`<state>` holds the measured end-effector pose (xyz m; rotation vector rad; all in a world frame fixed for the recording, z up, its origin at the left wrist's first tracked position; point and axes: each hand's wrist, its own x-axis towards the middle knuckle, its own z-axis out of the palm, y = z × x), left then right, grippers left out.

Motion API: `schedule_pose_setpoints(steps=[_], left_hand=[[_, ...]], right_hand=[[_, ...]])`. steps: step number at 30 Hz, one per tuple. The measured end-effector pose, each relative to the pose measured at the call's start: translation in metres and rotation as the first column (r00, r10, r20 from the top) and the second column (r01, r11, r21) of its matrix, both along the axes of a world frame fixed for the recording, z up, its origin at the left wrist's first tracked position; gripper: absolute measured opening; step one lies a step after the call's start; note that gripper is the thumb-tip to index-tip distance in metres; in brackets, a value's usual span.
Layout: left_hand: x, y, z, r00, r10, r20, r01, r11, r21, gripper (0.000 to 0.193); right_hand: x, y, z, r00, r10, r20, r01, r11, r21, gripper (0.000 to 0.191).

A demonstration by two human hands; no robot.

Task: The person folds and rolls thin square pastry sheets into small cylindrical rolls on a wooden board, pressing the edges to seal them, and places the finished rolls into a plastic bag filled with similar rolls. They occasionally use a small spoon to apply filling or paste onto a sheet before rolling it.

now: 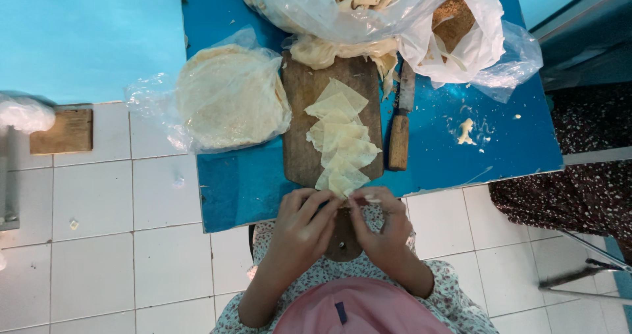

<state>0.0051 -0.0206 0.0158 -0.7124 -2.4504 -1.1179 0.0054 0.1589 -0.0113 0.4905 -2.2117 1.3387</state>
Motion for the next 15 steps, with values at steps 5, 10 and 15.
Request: schedule_pose_setpoints(steps=[5, 10, 15], left_hand=[[-0.001, 0.001, -0.005, 1.000, 0.008, 0.008, -0.008, 0.999, 0.039, 0.032], [0.000, 0.001, -0.005, 1.000, 0.016, 0.000, -0.016, 0.999, 0.031, 0.034], [0.000, 0.000, -0.004, 0.999, 0.029, -0.014, -0.029, 0.999, -0.025, 0.034]], right_hand=[[-0.005, -0.004, 0.004, 0.997, 0.045, -0.070, -0.040, 0.996, 0.075, 0.046], [-0.005, 0.001, 0.009, 0.989, 0.136, -0.059, -0.128, 0.984, 0.121, 0.047], [-0.012, 0.027, 0.020, 0.965, 0.250, 0.078, -0.259, 0.957, 0.131, 0.049]])
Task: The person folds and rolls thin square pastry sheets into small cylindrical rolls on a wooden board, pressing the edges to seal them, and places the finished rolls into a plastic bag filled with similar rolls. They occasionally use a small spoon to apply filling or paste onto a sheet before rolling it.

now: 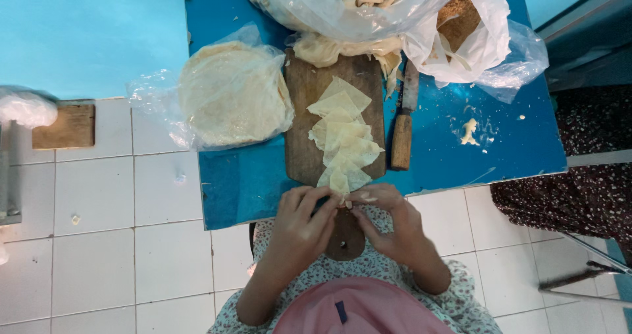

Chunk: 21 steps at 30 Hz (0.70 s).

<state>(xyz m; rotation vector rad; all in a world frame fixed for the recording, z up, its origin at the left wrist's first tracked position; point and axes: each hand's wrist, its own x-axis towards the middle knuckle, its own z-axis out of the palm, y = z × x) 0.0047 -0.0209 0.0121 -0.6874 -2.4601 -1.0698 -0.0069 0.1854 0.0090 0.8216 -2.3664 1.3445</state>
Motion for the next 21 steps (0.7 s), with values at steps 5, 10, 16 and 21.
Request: schedule_pose_setpoints(steps=[5, 10, 16, 21], left_hand=[[-0.004, -0.007, 0.005, 0.998, -0.058, 0.023, 0.059, 0.997, -0.048, 0.038], [-0.009, -0.012, 0.013, 0.993, -0.112, 0.028, 0.114, 0.990, -0.088, 0.041], [-0.017, -0.016, 0.017, 0.986, -0.154, 0.058, 0.159, 0.982, -0.106, 0.039], [-0.020, -0.011, 0.013, 0.992, -0.123, -0.002, 0.122, 0.987, -0.105, 0.039]], right_hand=[[-0.017, 0.015, -0.001, 0.992, 0.125, 0.010, -0.126, 0.986, 0.106, 0.040], [-0.026, 0.015, -0.008, 0.990, 0.142, 0.024, -0.144, 0.985, 0.098, 0.036], [-0.026, 0.005, -0.016, 0.992, 0.000, 0.129, 0.006, 0.999, -0.045, 0.045], [-0.028, 0.010, -0.006, 0.988, 0.071, 0.140, -0.066, 0.997, -0.038, 0.051]])
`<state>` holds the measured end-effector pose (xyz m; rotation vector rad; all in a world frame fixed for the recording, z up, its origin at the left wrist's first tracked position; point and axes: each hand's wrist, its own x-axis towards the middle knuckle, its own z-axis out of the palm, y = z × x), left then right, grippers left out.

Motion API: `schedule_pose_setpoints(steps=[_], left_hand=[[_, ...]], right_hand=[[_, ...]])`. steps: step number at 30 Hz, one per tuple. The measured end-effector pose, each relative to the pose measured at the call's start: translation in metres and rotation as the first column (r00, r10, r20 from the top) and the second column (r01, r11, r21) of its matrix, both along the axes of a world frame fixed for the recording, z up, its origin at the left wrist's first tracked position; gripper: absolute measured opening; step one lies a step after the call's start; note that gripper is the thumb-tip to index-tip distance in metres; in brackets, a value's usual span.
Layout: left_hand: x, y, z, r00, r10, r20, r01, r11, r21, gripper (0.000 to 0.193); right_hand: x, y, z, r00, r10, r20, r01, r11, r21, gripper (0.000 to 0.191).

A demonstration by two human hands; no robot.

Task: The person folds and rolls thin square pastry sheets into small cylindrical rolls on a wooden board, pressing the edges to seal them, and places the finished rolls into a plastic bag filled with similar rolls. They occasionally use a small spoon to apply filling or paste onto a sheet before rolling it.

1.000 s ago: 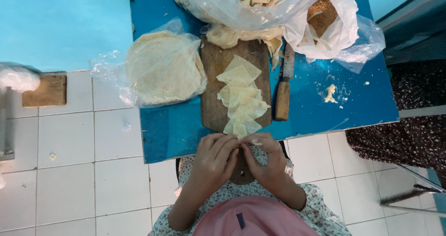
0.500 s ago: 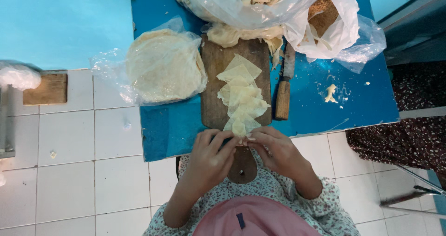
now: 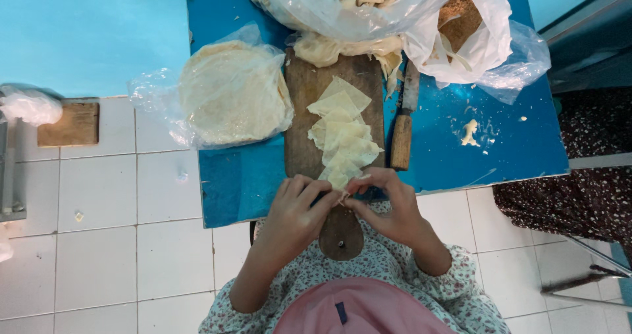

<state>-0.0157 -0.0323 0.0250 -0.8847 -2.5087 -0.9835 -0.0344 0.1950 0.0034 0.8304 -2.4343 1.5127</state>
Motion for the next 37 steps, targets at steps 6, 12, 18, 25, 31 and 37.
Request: schedule_pose_setpoints(steps=[6, 12, 18, 25, 31, 37], left_hand=[[0.001, 0.008, -0.002, 0.997, 0.073, -0.003, -0.072, 0.988, 0.135, 0.024], [0.003, 0.011, 0.002, 0.994, 0.104, -0.024, -0.099, 0.983, 0.154, 0.022], [0.002, 0.013, 0.000, 0.990, 0.139, -0.035, -0.134, 0.985, 0.112, 0.018], [-0.002, 0.018, -0.002, 0.980, 0.192, 0.050, -0.197, 0.974, 0.113, 0.014], [-0.005, 0.013, 0.000, 0.983, 0.181, 0.017, -0.181, 0.981, 0.063, 0.017], [-0.006, 0.007, -0.002, 0.993, 0.119, -0.027, -0.119, 0.993, 0.005, 0.023]], right_hand=[[-0.002, 0.001, 0.003, 0.980, 0.134, -0.147, -0.132, 0.991, 0.025, 0.054], [-0.002, -0.003, -0.003, 0.986, 0.072, -0.150, -0.073, 0.997, 0.004, 0.043], [-0.010, -0.006, 0.009, 0.997, -0.009, -0.083, 0.023, 0.987, 0.160, 0.048], [-0.015, -0.012, 0.020, 0.986, -0.031, 0.162, 0.007, 0.989, 0.148, 0.056], [-0.014, -0.008, 0.019, 0.983, 0.020, -0.185, 0.019, 0.978, 0.207, 0.045], [-0.011, 0.000, 0.019, 0.988, 0.067, -0.138, -0.037, 0.978, 0.205, 0.044]])
